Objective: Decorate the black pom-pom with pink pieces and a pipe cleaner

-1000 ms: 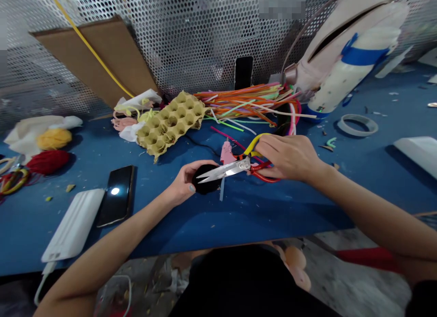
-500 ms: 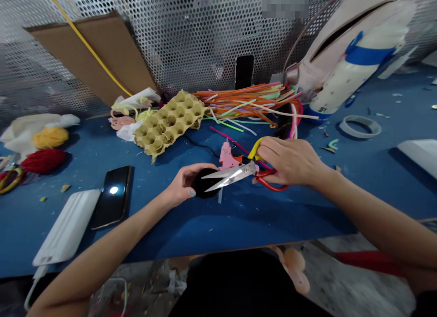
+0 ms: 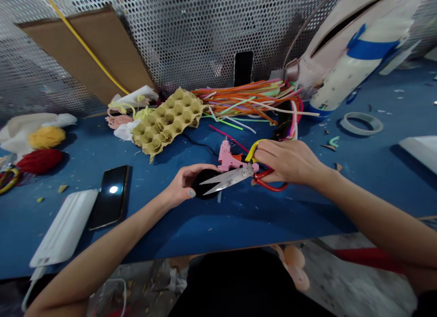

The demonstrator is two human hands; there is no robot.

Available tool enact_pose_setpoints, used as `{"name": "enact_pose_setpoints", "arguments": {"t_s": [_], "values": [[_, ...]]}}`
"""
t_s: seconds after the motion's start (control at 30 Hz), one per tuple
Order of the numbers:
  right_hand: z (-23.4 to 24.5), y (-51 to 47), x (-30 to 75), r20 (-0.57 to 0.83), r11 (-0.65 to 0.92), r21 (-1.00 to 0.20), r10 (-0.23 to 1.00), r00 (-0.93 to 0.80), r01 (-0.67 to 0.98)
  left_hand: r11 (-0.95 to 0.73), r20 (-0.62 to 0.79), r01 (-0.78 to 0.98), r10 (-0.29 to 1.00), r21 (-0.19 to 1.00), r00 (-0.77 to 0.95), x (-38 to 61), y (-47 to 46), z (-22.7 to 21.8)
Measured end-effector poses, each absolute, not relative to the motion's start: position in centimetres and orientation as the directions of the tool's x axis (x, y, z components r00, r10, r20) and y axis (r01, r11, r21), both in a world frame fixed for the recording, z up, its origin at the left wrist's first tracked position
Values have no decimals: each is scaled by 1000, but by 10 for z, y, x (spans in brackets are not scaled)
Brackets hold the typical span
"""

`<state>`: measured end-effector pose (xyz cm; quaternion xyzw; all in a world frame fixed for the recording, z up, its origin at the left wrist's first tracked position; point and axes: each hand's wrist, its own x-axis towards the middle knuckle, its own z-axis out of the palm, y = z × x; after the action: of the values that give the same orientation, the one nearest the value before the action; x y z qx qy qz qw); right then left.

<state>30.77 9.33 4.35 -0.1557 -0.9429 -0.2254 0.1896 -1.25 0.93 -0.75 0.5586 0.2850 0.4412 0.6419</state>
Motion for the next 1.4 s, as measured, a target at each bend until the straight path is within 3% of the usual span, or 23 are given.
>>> {"name": "enact_pose_setpoints", "arguments": {"t_s": [0.23, 0.6, 1.1, 1.4], "values": [[43, 95, 310, 395, 850, 349, 248, -884, 394, -24, 138, -257, 889, 966, 437, -13, 10, -9], [43, 95, 310, 444, 838, 374, 213, -870, 396, 65, 86, -315, 893, 947, 442, -10, 10, -6], [43, 100, 316, 397, 859, 335, 245, -885, 388, -67, 144, -198, 903, 978, 405, -17, 15, -3], [43, 104, 324, 430, 828, 380, 236, -871, 412, -92, 164, -193, 899, 977, 406, -21, 16, -4]]}}
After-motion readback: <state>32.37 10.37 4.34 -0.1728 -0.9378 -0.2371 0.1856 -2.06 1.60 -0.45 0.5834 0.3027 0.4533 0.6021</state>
